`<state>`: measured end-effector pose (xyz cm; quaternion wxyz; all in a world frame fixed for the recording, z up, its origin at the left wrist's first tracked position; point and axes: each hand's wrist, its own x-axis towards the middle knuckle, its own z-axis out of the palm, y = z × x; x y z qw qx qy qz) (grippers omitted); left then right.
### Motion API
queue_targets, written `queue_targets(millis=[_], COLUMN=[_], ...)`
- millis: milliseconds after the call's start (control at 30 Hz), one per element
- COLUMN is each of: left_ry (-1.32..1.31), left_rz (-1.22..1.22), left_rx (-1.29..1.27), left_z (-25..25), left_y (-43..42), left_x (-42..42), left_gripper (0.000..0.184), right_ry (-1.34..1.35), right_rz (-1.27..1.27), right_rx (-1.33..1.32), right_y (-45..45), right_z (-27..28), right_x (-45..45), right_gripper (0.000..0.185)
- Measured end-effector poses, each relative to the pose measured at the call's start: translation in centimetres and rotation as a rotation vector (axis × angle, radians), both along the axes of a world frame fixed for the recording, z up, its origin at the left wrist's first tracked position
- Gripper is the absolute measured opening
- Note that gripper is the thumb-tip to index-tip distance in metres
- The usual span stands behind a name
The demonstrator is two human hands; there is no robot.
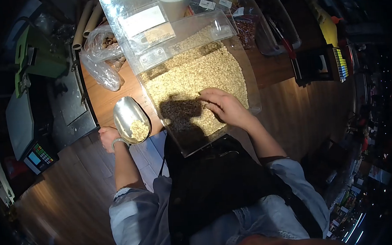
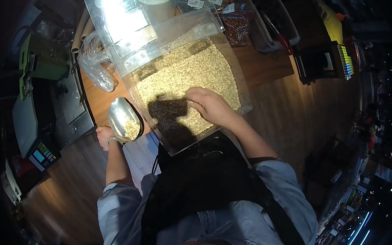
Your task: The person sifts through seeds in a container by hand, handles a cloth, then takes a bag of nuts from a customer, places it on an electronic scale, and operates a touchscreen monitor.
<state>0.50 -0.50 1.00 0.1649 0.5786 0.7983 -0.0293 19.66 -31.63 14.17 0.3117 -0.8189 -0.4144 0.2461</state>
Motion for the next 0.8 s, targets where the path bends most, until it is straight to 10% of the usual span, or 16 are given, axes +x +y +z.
queue_targets(millis=[400,800], left_ry=[0.019,0.02], left_rz=[0.024,-0.013], left_rx=[0.001,0.024], left_z=[-1.0,-1.0], left_y=[0.5,0.4], left_x=[-0.3,-0.3], left_gripper=[0.062,0.063], right_ry=[-0.511,0.277], right_rz=[0.269,-0.094], right_rx=[-0.059,-0.537], right_y=[10.1,12.5], right_z=[-11.1,-8.2], right_x=[19.1,13.8], right_gripper=[0.032,0.065])
